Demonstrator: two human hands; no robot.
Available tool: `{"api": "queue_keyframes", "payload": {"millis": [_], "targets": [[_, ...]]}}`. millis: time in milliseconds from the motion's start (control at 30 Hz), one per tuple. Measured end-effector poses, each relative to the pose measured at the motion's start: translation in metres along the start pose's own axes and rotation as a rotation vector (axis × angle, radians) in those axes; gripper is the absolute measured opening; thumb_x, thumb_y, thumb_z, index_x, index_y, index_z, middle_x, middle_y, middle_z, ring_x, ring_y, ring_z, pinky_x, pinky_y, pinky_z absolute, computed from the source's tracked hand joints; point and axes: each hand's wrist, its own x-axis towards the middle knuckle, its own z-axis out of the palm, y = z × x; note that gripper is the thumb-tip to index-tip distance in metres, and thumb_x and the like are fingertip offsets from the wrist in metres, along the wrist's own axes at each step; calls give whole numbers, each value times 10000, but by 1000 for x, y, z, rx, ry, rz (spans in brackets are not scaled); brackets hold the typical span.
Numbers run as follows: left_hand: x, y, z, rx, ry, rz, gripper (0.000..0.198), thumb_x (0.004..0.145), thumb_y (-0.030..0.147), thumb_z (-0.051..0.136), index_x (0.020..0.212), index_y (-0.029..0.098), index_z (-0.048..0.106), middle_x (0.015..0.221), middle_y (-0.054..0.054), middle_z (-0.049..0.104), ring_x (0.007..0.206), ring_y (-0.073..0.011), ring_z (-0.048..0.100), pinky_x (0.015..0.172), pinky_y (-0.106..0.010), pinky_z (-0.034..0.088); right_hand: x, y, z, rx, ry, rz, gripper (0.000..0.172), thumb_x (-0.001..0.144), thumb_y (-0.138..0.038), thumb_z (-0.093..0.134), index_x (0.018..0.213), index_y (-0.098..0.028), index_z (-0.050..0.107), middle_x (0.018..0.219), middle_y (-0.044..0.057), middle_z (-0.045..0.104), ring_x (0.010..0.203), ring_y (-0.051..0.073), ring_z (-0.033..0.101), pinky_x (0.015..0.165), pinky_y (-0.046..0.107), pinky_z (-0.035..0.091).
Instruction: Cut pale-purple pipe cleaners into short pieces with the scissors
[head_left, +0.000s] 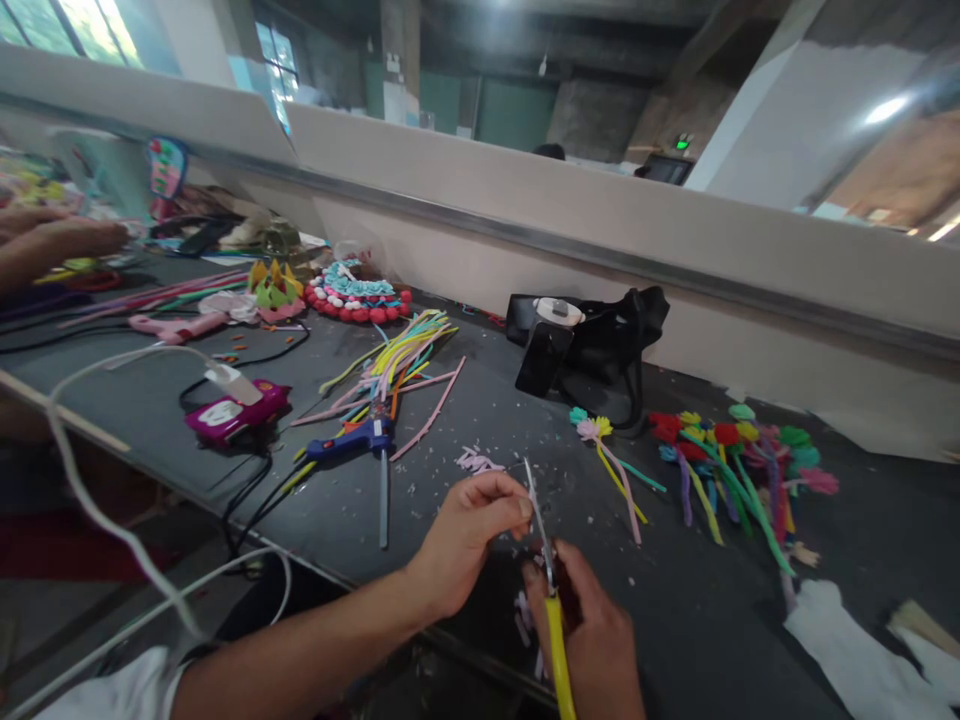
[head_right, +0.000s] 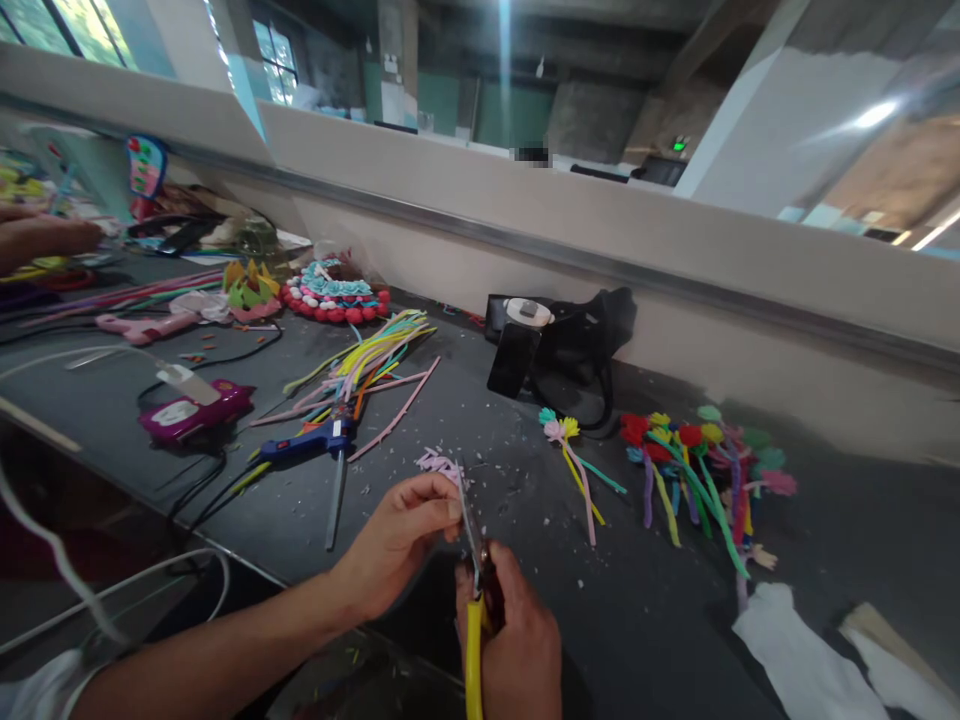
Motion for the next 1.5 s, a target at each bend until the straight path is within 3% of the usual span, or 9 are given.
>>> {"api": "queue_keyframes", "payload": {"millis": [500, 667, 767, 1033, 1200, 1267, 1433, 1500], "targets": [[-7, -6, 8, -50, -49, -59, 68, 689, 190, 701, 665, 145, 656, 568, 10, 588, 569, -97, 497, 618, -238, 381, 10, -21, -18, 179, -95, 113, 218, 874, -405, 543, 906, -208, 632, 732, 1, 714, 582, 120, 665, 535, 157, 503], [-11, -10, 11, 25, -56, -108, 119, 643, 216, 755, 661, 126, 679, 612, -7, 606, 587, -93, 490, 611, -231, 375, 16, -19, -30, 224, -97, 265, 343, 860, -483, 532, 1003, -204, 671, 954, 73, 737, 831, 203, 708, 644, 223, 555], [-11, -12, 11, -16, -54, -130, 110, 652, 219, 745, 675, 132, 681, 587, 11, 575, 573, -83, 469, 601, -222, 363, 18, -14, -34, 233, -122, 303, 365, 834, -493, 558, 1015, -197, 673, 952, 79, 734, 841, 214, 703, 655, 242, 562], [-11, -15, 12, 96, -111, -208, 110, 614, 220, 721, 640, 131, 663, 552, 18, 556, 527, -82, 449, 555, -221, 347, 14, -8, -34, 318, 91, 504, 520, 773, -504, 631, 1181, -188, 567, 870, 44, 699, 707, 172, 668, 647, 265, 536], [-13, -22, 12, 194, -173, -261, 166, 604, 271, 723, 626, 148, 614, 545, 37, 531, 507, -75, 417, 532, -218, 333, 12, -7, -36, 250, 92, 384, 430, 761, -475, 644, 1091, -202, 611, 848, 32, 691, 697, 160, 654, 641, 248, 514], [-14, -22, 12, 317, -184, -188, 165, 643, 290, 703, 650, 155, 609, 561, 34, 531, 525, -85, 429, 539, -222, 337, 11, -9, -36, 182, 143, 366, 409, 770, -474, 635, 1082, -210, 623, 836, 24, 686, 691, 156, 647, 654, 249, 510], [-17, -18, 11, 881, -165, 277, 70, 736, 192, 612, 670, 178, 635, 646, -15, 620, 643, -136, 544, 628, -249, 370, 12, -16, -35, 212, 177, 445, 472, 771, -501, 637, 1126, -192, 601, 769, 9, 688, 619, 148, 638, 593, 241, 502], [-17, -18, 10, 983, -186, 374, 78, 744, 178, 604, 673, 190, 633, 654, -20, 640, 651, -143, 564, 649, -256, 374, 12, -17, -34, 223, 189, 475, 477, 768, -509, 638, 1124, -193, 601, 758, 5, 688, 600, 145, 633, 573, 239, 499]]}}
